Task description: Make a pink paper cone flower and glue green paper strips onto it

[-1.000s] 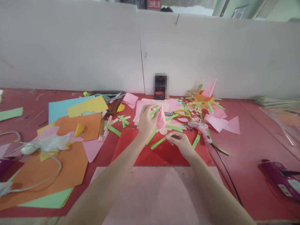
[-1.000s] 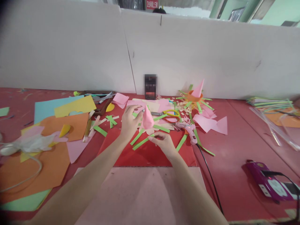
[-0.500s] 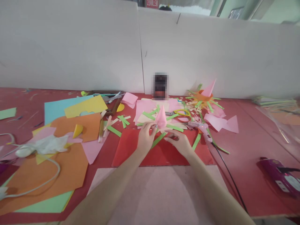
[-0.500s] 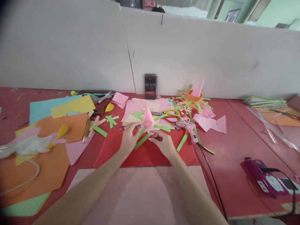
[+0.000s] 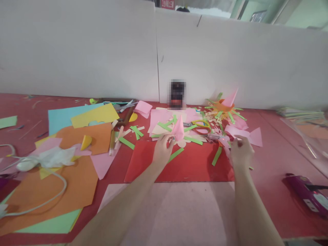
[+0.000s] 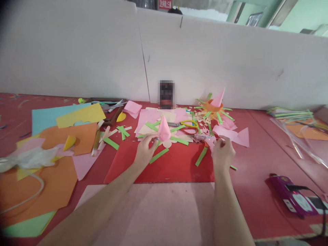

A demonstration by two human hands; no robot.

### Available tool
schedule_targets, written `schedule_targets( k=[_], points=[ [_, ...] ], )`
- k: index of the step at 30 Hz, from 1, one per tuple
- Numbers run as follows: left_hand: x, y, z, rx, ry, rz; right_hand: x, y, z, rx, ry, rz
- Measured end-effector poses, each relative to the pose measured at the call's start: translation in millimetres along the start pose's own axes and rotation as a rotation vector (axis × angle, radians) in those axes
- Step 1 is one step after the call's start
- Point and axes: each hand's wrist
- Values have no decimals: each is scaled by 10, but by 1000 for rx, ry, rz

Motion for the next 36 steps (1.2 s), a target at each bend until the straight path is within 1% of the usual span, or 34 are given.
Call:
schedule_targets(
  k=[2, 4, 6, 8, 10, 13, 20, 23, 27, 31, 36],
  points=[
    [-5, -1, 5, 7, 7, -3, -25, 4, 25, -45, 106, -85],
    [-8, -2, 7, 19, 12, -8, -80, 20, 49, -65, 192, -226],
    [-10, -3, 4, 30, 8, -14, -141, 37, 83, -42, 250, -343],
    [-13, -7, -3, 35, 2, -18, -187, 49, 116, -4, 283, -394],
    [-16, -12, -11, 38, -4, -22, -207, 54, 134, -4, 296, -396],
    [-20, -21, -21, 43, -11, -23, -192, 47, 112, -42, 263, -364],
    [-11, -16, -8, 27, -16, -16, -64, 6, -53, -139, 193, -209],
    [-6, -10, 3, 34, -15, -23, -15, 4, -128, -179, 145, -169],
    [-7, -12, -2, 46, -8, -29, -4, 8, -187, -245, 100, -217],
    [-6, -14, -12, 62, -11, -39, -56, 5, -153, -221, 44, -261],
    [-10, -17, -13, 70, 0, -41, -128, -15, -28, -206, 39, -196]
  ],
)
Point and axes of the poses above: each hand's wrist, its own y-axis away from the middle knuckle, its own x-axis out of the back of the hand, z = x × y, and after that the axes turned 13 degrees about x, right-handed
